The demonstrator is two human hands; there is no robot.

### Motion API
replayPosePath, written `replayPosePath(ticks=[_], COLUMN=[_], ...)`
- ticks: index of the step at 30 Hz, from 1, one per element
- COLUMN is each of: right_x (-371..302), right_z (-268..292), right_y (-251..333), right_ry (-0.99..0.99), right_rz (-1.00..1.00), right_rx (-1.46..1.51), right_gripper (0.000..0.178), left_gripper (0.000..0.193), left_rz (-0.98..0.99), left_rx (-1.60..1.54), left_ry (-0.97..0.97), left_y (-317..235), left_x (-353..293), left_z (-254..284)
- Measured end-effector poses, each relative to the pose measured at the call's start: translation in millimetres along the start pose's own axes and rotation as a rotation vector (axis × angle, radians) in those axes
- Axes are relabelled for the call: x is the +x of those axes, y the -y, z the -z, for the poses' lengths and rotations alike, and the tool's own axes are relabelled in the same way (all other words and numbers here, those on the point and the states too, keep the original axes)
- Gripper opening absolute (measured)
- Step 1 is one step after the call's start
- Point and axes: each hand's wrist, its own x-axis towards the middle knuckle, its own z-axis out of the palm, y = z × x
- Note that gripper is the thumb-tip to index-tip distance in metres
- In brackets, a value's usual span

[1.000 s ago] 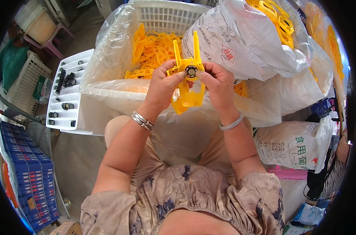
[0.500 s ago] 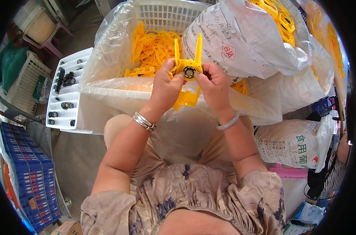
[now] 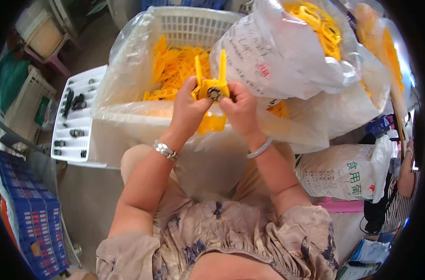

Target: Assembling small black components into yellow plastic housings at a factory workstation.

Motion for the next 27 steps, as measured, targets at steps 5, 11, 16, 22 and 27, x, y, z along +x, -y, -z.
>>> replayPosePath(ticks=[5, 11, 16, 22, 27], right_x=[-7.1, -8.5, 8.6, 159.2, 207.9], right_z=[-12.1, 2.8, 51.4, 186.1, 203.2], right_y=[-16.3, 16.5, 101.5, 163.8, 153.9], right_ry=[0.022, -0.054, -0.462, -0.549, -0.661], right_rz=[0.085, 0.175, 0.554, 0.240, 0.589], right_rx=[0.018, 0.090, -0.471, -0.318, -1.229], right_gripper=[0.021, 0.022, 0.023, 0.033, 0.039], left_gripper=[0.030, 0.027, 0.025, 0.018, 0.017], left_rz=[-0.117, 0.073, 0.186, 0.255, 0.267], left_rx=[0.207, -0.343, -0.798, -0.809, -0.782], left_ry=[-0.084, -0.033, -0.121, -0.203, -0.278], left_y=[3.2, -17.7, -22.8, -22.3, -23.2], left_x=[-11.4, -5.3, 0.4, 5.8, -0.2], left_z=[6.7, 17.9, 52.9, 61.1, 72.8])
